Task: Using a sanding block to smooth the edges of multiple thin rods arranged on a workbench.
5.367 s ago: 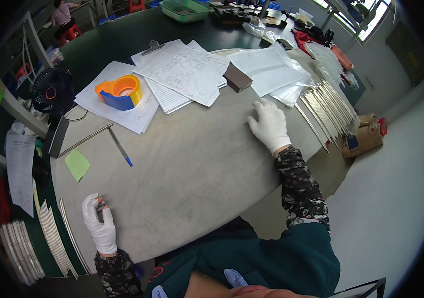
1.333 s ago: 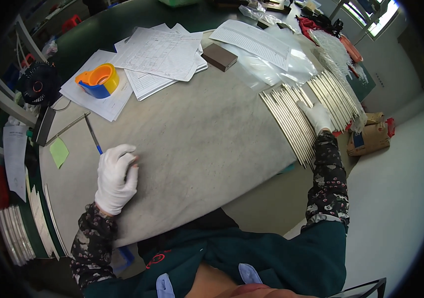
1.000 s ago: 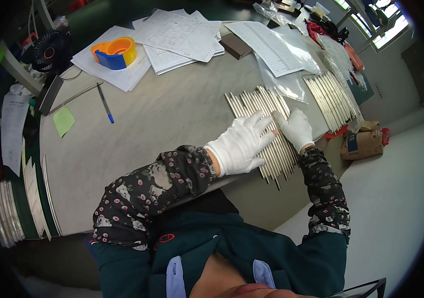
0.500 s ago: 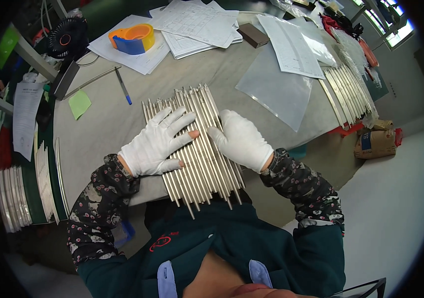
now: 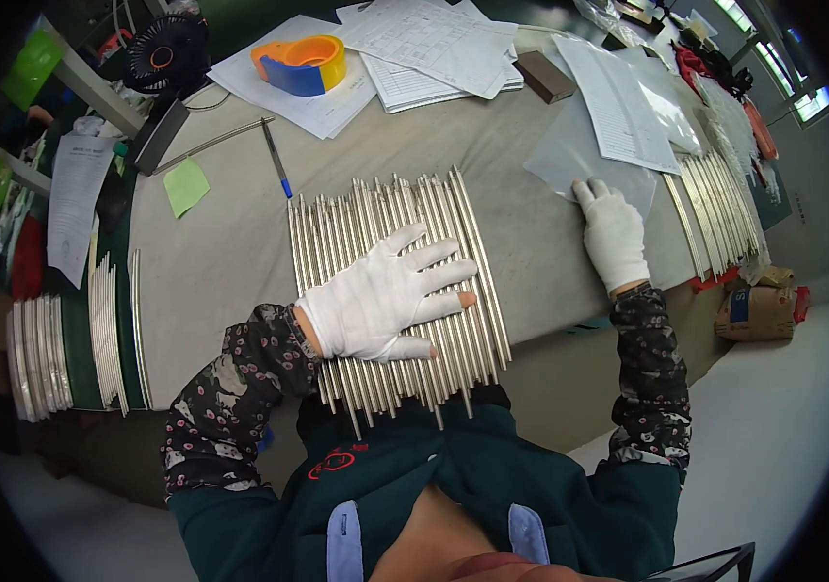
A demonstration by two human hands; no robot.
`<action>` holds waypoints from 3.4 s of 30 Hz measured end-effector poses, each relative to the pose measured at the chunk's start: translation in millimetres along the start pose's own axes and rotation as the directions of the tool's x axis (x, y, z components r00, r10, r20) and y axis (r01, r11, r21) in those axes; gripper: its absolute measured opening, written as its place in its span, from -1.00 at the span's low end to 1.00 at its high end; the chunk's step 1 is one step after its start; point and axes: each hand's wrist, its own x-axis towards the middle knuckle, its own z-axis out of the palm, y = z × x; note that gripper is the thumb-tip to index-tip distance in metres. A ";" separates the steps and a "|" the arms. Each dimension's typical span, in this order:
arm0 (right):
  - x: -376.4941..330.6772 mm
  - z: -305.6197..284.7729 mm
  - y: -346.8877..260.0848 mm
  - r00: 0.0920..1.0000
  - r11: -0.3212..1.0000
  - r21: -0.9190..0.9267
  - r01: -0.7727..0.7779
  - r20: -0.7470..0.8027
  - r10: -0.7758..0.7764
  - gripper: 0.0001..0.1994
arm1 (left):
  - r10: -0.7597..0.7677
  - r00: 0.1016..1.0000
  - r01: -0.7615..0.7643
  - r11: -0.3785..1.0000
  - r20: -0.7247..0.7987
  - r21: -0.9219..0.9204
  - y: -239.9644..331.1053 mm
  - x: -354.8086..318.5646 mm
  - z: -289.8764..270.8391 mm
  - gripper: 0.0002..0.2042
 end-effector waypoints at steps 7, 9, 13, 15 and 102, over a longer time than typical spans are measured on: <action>-3.0 -33.3 -32.6 0.927 0.903 0.329 0.277 -0.338 -0.161 -0.51 | -0.111 0.993 0.109 0.993 -0.029 -0.048 2.3 -26.2 -0.2 -0.34; -19.0 -36.9 -58.4 0.912 0.780 0.475 0.407 -0.262 -0.317 -0.42 | -0.129 0.991 0.126 0.989 -0.035 -0.084 3.3 -43.2 -1.9 -0.36; -30.2 -28.9 -91.0 0.875 0.724 0.499 0.476 -0.189 -0.445 -0.21 | -0.158 0.987 0.158 0.987 -0.023 -0.004 2.1 -78.3 -3.2 -0.40; -32.3 -26.1 -95.9 0.881 0.733 0.498 0.464 -0.173 -0.440 -0.15 | -0.240 0.970 0.241 0.971 0.028 -0.009 5.3 -97.0 -4.8 -0.42; -135.7 -14.9 -44.7 0.553 -0.455 0.798 -0.395 0.602 0.576 -0.84 | 0.089 0.995 -0.094 0.988 0.043 0.119 -47.9 157.5 32.0 -0.33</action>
